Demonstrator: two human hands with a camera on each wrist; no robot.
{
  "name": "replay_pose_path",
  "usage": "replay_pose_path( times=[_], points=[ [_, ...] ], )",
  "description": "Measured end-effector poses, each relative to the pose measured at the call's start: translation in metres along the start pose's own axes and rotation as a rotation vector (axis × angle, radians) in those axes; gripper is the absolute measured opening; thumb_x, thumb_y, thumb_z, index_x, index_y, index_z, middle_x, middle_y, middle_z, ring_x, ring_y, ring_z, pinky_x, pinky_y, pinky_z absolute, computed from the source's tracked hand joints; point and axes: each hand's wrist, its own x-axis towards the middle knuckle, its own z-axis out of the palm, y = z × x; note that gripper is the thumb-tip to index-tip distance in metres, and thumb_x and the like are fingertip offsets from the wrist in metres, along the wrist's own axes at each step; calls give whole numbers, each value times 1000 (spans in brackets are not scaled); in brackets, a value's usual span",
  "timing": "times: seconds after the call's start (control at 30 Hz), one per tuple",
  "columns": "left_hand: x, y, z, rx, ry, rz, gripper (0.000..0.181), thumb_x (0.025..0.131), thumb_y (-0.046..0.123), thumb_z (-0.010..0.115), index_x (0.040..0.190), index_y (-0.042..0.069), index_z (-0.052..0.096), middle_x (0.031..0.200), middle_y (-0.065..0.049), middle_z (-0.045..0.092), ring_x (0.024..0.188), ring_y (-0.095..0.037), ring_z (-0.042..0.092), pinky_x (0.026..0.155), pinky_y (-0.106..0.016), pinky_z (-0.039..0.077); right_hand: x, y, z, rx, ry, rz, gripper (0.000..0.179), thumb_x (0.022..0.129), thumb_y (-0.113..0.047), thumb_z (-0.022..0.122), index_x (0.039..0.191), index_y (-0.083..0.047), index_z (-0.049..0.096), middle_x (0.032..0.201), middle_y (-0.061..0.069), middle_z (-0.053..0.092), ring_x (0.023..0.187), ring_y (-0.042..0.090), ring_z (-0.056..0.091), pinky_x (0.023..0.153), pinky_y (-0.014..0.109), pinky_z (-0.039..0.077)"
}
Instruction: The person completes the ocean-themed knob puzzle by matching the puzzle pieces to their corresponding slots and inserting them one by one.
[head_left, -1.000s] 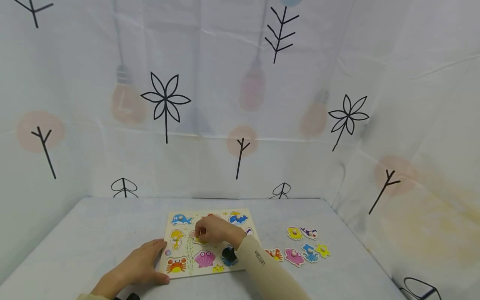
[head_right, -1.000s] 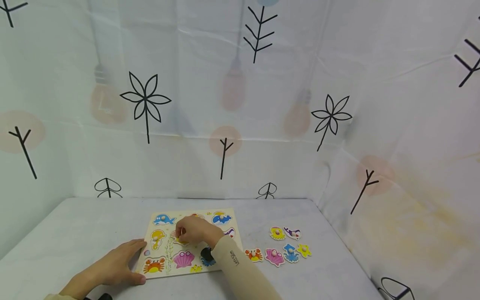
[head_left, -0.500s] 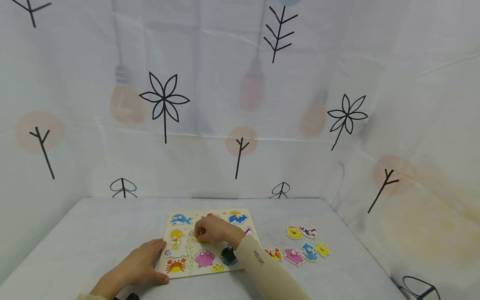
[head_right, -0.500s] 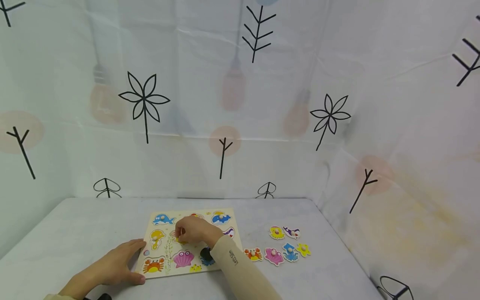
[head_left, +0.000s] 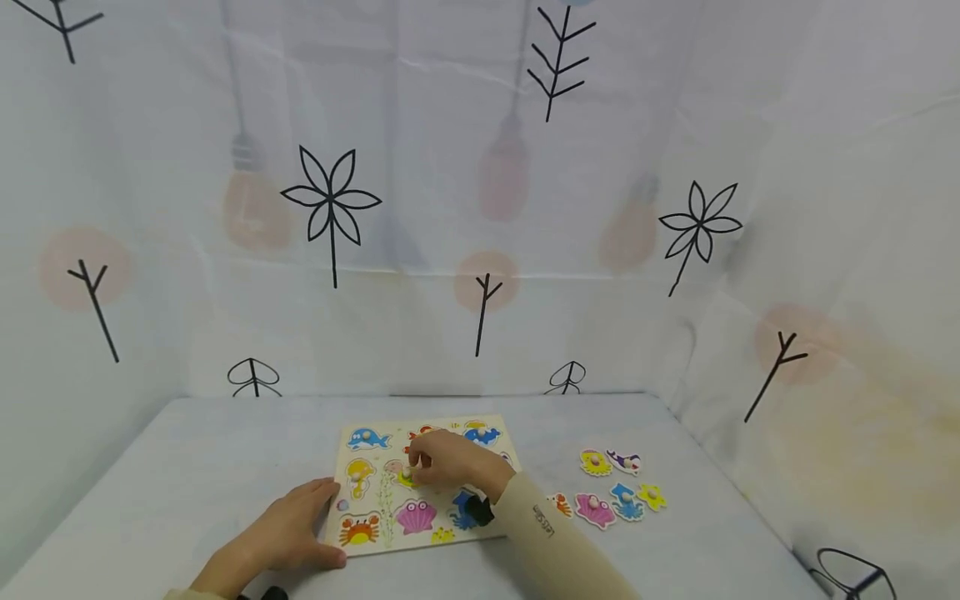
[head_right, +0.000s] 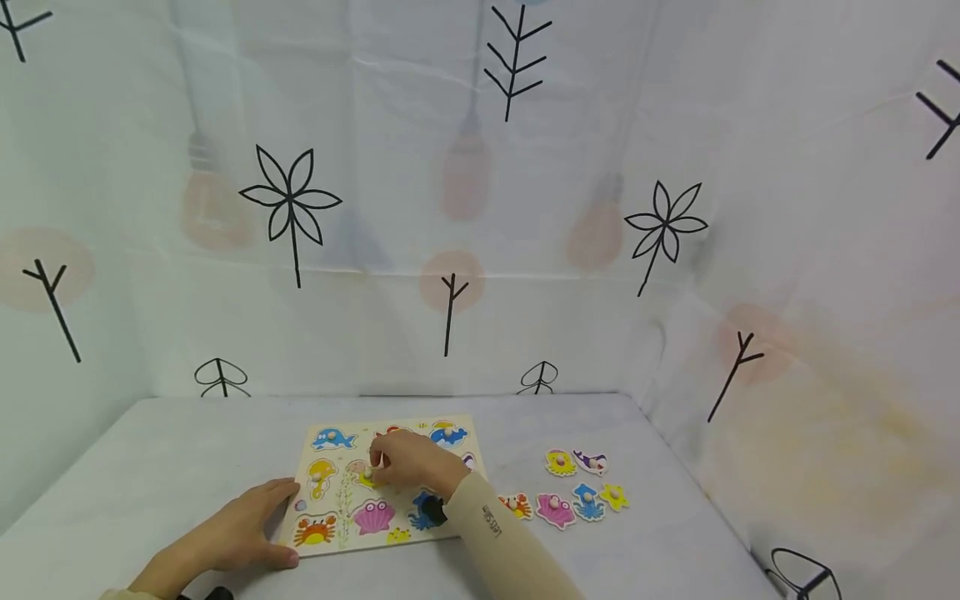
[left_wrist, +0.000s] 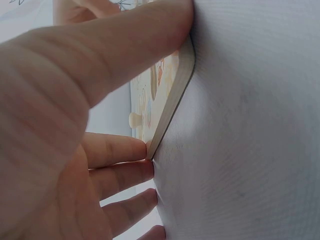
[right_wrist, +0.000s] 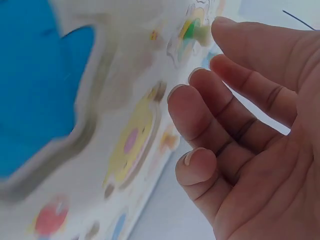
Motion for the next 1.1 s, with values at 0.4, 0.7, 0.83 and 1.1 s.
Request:
replay_pose_path(
  times=[0.4, 0.7, 0.83, 1.1],
  points=[
    [2, 0, 2, 2, 0, 14, 106, 54, 54, 86, 135, -2, 48, 141, -25, 42, 129, -46, 37, 105, -63, 31, -49, 30, -16, -64, 47, 50, 17, 88, -31, 70, 100, -21, 65, 80, -13, 53, 75, 6, 49, 68, 21, 45],
    [0, 1, 1, 3, -1, 14, 105, 54, 54, 87, 135, -2, 48, 141, -25, 42, 129, -46, 37, 105, -63, 31, -89, 62, -25, -61, 117, 123, 17, 87, -32, 70, 98, -20, 66, 79, -13, 53, 74, 8, 49, 66, 24, 45],
    [0, 1, 1, 1, -3, 8, 105, 54, 54, 87, 135, -2, 48, 141, -25, 42, 129, -46, 37, 105, -63, 31, -107, 76, -31, -36, 145, 175, 19, 86, -30, 71, 101, -19, 66, 79, -11, 53, 74, 10, 49, 64, 25, 46],
    [1, -2, 2, -6, -1, 4, 107, 53, 56, 86, 134, -1, 49, 141, -25, 42, 129, -46, 37, 105, -64, 30, -132, 101, -41, -40, 196, 234, 18, 86, -24, 71, 100, -15, 65, 81, -8, 53, 74, 13, 49, 64, 29, 46]
  ],
)
